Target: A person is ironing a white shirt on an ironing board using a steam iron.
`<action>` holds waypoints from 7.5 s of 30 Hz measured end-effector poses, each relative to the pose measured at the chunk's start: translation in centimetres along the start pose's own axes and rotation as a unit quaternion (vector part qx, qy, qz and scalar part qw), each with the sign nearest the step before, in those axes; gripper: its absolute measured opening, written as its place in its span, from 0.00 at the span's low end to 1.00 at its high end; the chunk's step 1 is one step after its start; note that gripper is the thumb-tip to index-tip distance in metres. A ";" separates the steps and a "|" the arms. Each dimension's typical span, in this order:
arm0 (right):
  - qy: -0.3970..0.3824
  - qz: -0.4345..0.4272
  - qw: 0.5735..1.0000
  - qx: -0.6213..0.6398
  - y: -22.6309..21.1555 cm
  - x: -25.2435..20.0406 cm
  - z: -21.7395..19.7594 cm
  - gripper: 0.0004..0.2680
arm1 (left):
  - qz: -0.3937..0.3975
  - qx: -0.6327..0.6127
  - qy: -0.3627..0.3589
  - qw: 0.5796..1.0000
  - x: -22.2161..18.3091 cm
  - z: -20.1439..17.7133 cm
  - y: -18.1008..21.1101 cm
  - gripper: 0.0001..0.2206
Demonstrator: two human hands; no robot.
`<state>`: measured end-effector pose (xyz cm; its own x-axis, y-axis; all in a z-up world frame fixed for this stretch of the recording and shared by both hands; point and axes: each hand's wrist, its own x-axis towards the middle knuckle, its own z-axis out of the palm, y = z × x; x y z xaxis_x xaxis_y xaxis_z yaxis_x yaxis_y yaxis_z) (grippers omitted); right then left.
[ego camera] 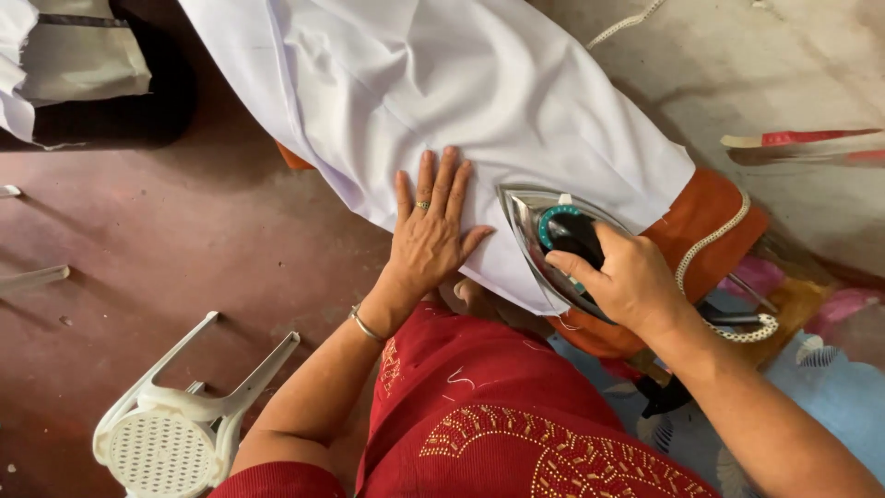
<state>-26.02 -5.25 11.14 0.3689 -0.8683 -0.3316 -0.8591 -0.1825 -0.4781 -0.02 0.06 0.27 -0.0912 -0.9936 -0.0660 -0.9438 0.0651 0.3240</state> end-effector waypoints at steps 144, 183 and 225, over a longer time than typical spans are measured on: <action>0.041 0.257 0.965 0.029 4.4 2.9 -5.3 0.20 | 0.076 0.035 0.040 0.996 11.1 -5.1 -8.5 0.38; -0.016 0.253 0.965 0.074 -10.4 9.2 -1.0 0.21 | 0.237 0.056 0.010 0.970 19.2 -6.2 -11.9 0.38; 0.094 0.249 0.964 -0.011 2.7 9.2 -7.9 0.19 | 0.215 0.086 0.024 0.972 14.1 -7.6 -13.4 0.33</action>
<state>-27.71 -17.34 13.21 -0.1591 -0.9189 -0.3611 -0.9215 0.2695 -0.2796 13.79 -15.54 2.18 -0.4782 -0.8740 0.0869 -0.8612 0.4860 0.1488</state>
